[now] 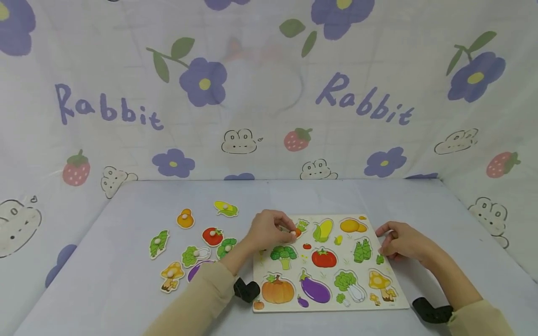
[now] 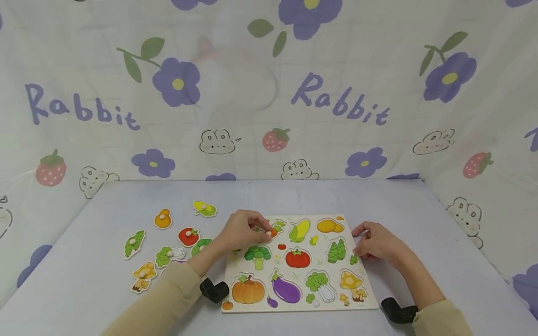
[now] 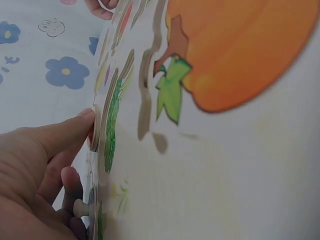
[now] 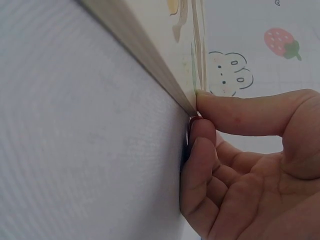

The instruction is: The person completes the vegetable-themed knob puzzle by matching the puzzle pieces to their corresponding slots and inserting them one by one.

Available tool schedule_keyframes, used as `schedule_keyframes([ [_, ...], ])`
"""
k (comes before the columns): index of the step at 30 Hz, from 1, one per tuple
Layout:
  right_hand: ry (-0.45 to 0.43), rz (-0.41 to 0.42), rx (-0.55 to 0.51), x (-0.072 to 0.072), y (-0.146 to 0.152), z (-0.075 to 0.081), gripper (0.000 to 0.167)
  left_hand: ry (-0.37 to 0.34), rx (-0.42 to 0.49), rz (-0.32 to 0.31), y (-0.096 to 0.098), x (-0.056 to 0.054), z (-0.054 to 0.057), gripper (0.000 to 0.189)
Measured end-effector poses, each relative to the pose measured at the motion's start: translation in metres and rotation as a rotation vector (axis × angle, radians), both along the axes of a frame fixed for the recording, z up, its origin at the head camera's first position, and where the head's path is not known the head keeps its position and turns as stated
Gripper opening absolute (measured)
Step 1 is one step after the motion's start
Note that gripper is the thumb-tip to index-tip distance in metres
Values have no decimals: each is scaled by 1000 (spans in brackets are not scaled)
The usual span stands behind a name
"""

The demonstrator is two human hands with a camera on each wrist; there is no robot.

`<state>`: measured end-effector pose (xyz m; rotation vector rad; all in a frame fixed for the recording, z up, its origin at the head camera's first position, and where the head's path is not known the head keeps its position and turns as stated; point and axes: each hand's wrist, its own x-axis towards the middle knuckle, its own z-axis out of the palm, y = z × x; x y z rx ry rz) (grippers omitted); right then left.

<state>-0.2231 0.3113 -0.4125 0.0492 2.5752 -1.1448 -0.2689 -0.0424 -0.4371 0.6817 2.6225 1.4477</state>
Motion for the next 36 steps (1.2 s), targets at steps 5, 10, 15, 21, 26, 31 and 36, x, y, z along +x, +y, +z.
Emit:
schedule_keyframes([
  [5, 2, 3, -9, 0, 1, 0, 47, -9, -34, 65, 6, -2, 0, 12],
  [10, 4, 6, -13, 0, -1, 0, 46, -9, -74, 132, 11, -3, 3, 14],
  [15, 5, 13, -19, 1, -2, 1, 46, -26, -109, 151, 14, -4, 6, 14],
  [21, 6, 14, -22, 2, -1, 3, 45, -99, -126, 150, 16, -5, 11, 16],
  [26, 1, 13, -20, 2, 1, 1, 45, -159, -131, 148, 17, -7, 14, 18],
  [31, 3, 23, -27, 2, 1, 0, 45, -182, -126, 151, 15, -8, 13, 20],
  [36, 5, 28, -21, 1, 0, 1, 44, -180, -113, 136, 13, -8, 13, 21],
])
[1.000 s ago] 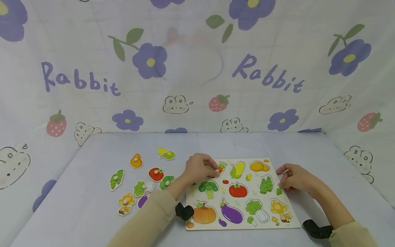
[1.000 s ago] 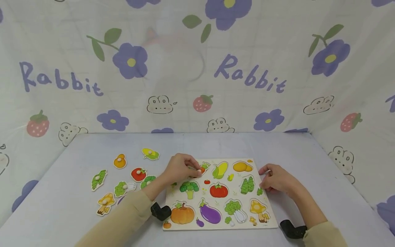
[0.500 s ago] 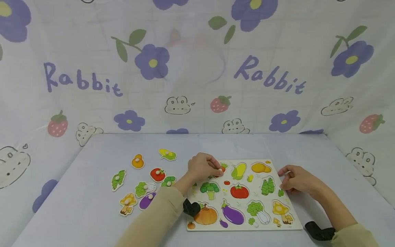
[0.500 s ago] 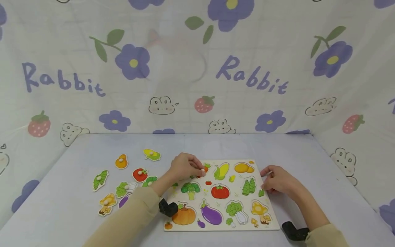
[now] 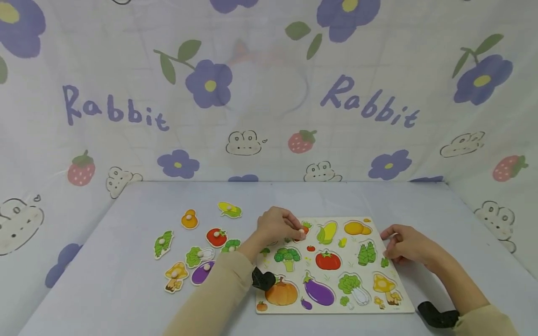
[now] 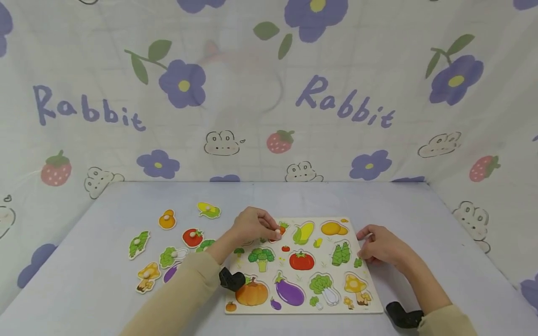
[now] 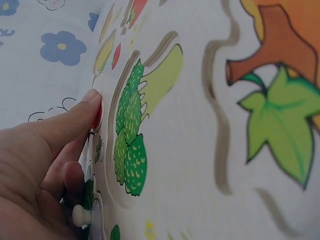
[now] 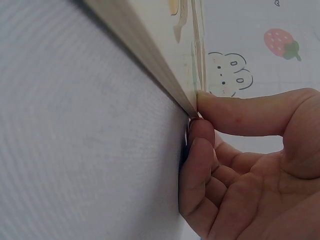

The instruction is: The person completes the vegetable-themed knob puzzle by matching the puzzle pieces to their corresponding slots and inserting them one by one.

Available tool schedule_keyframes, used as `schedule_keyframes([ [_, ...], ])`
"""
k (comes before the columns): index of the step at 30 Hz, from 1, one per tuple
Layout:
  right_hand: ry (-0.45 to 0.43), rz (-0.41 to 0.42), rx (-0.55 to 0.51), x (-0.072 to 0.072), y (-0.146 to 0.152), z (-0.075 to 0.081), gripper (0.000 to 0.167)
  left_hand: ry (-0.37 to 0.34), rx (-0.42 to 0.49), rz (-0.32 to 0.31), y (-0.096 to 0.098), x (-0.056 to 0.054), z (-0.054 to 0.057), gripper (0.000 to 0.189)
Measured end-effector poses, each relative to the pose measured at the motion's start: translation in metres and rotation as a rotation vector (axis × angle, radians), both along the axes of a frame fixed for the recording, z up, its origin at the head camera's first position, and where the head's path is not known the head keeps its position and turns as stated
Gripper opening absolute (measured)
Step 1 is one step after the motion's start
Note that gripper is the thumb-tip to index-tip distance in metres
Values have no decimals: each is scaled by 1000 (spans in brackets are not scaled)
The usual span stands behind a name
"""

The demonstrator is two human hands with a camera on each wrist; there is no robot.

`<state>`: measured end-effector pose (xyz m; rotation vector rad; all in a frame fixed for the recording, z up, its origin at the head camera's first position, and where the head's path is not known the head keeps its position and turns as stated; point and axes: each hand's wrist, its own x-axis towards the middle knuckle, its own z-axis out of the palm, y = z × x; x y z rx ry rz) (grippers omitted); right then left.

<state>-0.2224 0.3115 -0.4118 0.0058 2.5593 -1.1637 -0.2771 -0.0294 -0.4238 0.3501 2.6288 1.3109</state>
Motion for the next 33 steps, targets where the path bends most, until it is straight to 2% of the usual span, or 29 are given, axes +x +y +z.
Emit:
schedule_keyframes([
  [18, -10, 15, -5, 0, 0, -1, 46, -40, 13, -20, -2, -2, 1, 20],
  [27, -10, 23, 7, -2, -1, 2, 46, -38, 18, -20, -2, -4, 3, 19],
  [33, -9, 16, 20, -1, -2, 1, 47, -36, 16, -33, -4, -5, -1, 19],
])
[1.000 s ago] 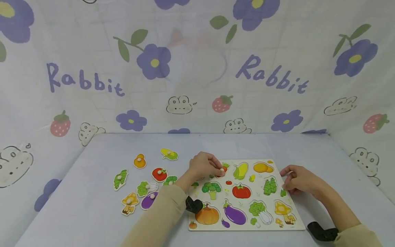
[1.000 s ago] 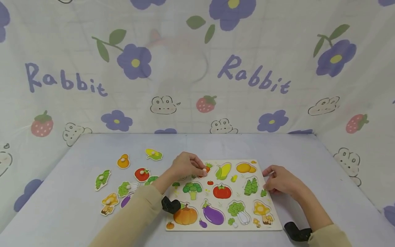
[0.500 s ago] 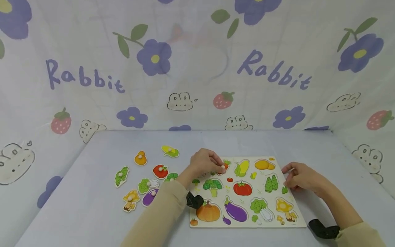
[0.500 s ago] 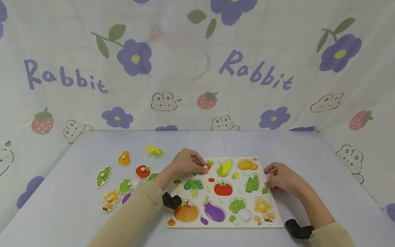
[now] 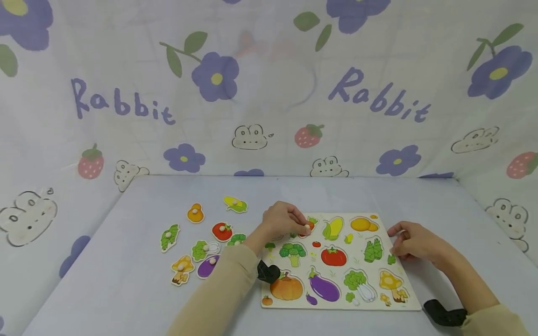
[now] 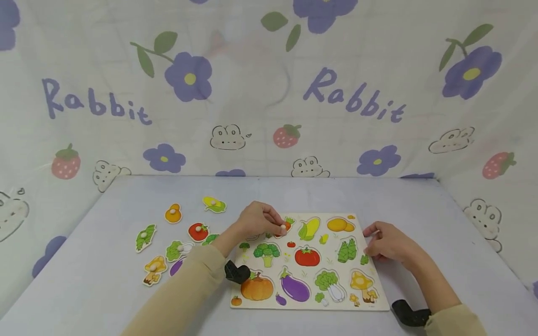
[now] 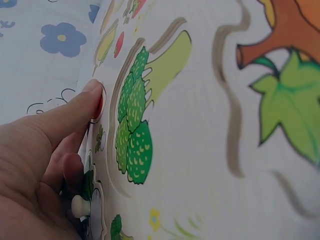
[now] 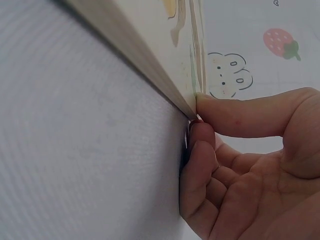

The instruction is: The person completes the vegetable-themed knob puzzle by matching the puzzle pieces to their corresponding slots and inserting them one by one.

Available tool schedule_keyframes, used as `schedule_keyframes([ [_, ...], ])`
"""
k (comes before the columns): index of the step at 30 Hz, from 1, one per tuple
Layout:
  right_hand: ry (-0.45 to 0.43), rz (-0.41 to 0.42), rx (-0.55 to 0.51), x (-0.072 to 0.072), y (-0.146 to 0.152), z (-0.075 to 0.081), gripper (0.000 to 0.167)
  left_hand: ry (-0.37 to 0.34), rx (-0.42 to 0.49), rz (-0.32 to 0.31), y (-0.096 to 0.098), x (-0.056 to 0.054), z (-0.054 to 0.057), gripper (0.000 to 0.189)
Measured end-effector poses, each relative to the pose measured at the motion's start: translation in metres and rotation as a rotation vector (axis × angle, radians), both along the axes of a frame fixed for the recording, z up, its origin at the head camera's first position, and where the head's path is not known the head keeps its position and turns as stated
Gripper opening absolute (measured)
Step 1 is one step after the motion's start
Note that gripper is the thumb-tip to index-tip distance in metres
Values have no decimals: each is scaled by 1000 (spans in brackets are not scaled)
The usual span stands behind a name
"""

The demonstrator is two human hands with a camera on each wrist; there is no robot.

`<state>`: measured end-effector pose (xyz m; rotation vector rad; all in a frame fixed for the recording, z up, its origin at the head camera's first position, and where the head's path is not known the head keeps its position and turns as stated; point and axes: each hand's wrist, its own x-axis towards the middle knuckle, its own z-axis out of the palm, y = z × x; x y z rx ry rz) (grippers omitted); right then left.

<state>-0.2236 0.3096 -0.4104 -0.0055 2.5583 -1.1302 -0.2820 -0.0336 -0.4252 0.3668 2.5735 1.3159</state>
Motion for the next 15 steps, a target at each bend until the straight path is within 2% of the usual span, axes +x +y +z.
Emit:
schedule_keyframes([
  [7, -8, 2, 7, -1, 3, -1, 47, -4, 1, 1, 2, -2, -4, 19],
  [15, -24, 12, -15, -2, 4, 1, 47, -7, -5, 13, 2, 1, 1, 20],
])
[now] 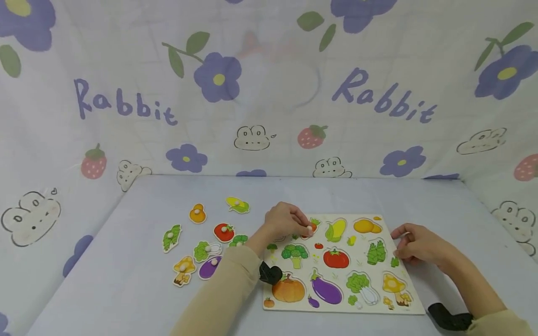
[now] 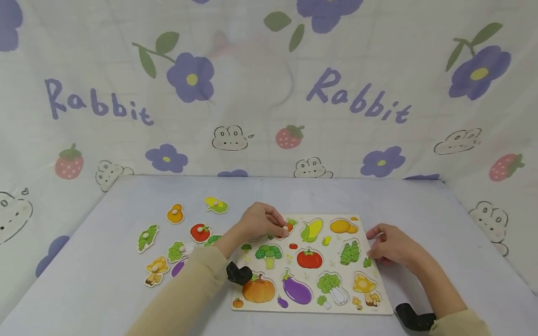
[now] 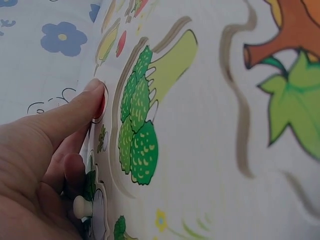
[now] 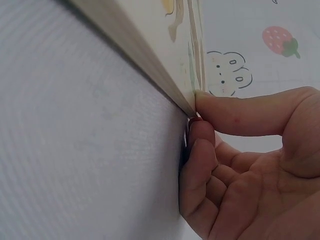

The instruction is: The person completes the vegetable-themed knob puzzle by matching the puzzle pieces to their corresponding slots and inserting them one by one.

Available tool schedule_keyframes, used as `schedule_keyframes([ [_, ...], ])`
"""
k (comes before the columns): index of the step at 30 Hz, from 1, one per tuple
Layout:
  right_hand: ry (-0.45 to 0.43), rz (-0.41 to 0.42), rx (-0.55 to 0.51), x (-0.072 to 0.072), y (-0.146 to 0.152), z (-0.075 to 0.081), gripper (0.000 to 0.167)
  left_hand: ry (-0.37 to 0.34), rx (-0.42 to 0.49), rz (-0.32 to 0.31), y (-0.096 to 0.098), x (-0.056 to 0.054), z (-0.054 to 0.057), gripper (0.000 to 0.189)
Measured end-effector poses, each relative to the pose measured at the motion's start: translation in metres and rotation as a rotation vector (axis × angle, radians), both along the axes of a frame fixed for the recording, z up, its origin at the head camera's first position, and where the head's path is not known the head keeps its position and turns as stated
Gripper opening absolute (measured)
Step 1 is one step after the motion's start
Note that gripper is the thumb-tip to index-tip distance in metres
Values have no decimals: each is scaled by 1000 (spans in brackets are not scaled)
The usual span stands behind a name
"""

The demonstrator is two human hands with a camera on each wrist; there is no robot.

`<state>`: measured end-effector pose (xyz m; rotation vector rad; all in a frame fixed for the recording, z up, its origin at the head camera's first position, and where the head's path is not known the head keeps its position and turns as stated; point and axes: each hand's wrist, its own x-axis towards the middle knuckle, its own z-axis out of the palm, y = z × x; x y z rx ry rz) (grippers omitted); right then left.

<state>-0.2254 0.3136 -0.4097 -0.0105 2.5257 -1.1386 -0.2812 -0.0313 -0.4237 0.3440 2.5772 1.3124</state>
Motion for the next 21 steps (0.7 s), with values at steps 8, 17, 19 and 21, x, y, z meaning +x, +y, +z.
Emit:
schedule_keyframes([
  [8, -10, 13, -28, 4, -5, -3, 48, 7, -25, 2, -5, 6, -4, 19],
  [17, 4, 29, -17, 0, -2, -4, 47, 31, 119, -64, -13, 4, -8, 22],
  [19, 4, 27, -9, -1, -1, -3, 47, 27, 210, -70, -20, 5, -6, 23],
  [21, 6, 22, 2, -1, -2, -2, 46, 51, 278, -49, -31, 7, -3, 22],
])
